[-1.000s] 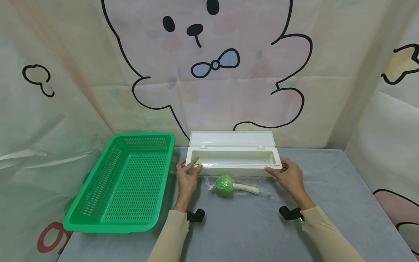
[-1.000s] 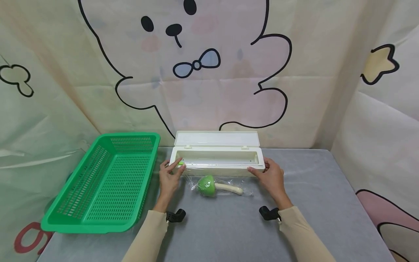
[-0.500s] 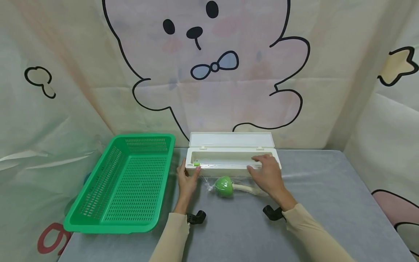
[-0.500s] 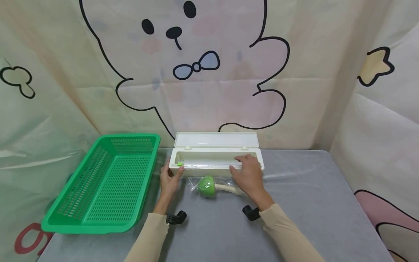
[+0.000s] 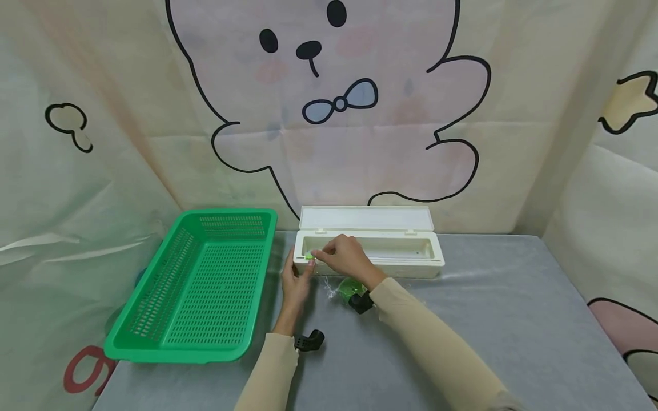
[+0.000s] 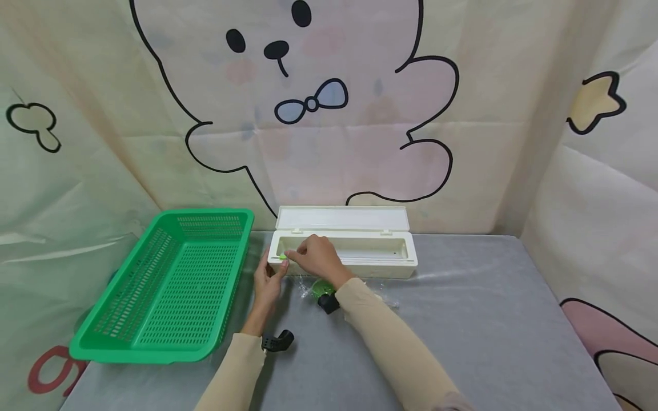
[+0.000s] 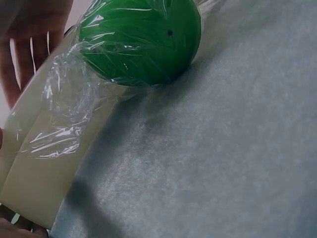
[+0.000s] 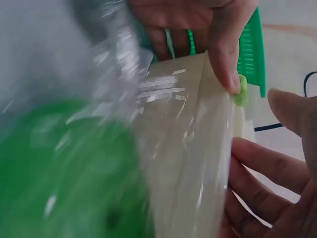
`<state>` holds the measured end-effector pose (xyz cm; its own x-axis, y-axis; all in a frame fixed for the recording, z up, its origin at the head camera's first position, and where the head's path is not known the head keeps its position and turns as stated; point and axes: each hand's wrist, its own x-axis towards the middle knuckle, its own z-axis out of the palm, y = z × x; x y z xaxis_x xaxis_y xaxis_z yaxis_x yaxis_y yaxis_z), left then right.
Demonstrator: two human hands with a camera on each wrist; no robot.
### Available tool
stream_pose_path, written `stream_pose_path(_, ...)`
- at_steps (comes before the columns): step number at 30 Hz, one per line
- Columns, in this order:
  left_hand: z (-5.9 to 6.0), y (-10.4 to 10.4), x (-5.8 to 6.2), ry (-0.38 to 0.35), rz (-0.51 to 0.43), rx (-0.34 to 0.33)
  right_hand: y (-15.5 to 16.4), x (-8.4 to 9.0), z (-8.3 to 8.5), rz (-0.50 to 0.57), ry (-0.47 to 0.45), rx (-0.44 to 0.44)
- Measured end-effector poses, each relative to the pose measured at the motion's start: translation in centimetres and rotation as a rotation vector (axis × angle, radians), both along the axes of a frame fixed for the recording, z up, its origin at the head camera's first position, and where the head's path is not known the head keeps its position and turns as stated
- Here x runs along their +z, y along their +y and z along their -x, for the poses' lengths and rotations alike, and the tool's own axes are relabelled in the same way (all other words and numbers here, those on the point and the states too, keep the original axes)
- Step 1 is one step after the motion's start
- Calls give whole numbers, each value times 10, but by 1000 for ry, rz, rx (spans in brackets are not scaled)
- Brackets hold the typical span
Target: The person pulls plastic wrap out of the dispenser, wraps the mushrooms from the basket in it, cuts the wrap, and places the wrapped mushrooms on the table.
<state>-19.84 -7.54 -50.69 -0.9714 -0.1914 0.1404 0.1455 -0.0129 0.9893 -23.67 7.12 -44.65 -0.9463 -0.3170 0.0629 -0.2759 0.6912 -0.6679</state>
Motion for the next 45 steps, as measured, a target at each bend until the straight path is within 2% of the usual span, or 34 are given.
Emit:
stream_pose_path(4,-7,2,14,-3,20,-4,-10,-5,10,21,-74,-42)
stream_pose_path(6,-7,2,13,1,10,-1,-13,-8,13,24,-80,-65)
stream_pose_path(9,-2,0,4,0,-13,1,-17,-9,14,25,-87,-97)
stream_pose_path(13,7,-2,-15,-8,-9,11,-20,-9,15,13,-118,-129)
stream_pose_path(16,9,-2,-18,-17,-9,15,-20,-8,17,3,-150,-133)
stream_pose_path(23,10,-1,-18,-14,-51,11,-15,-2,21,22,-202,-52)
stream_pose_path(31,8,-2,-15,-18,-71,19,-3,0,23,62,-223,118)
stream_pose_path(36,9,-2,-16,-41,-56,32,1,-1,22,46,-225,133)
stream_pose_path(40,10,-2,-18,-39,-53,40,3,-4,16,5,-131,66)
stream_pose_path(43,11,-2,-19,-29,-48,51,4,-7,11,-24,12,20)
stream_pose_path(45,11,-2,-19,-32,-41,59,5,-10,8,-40,119,19)
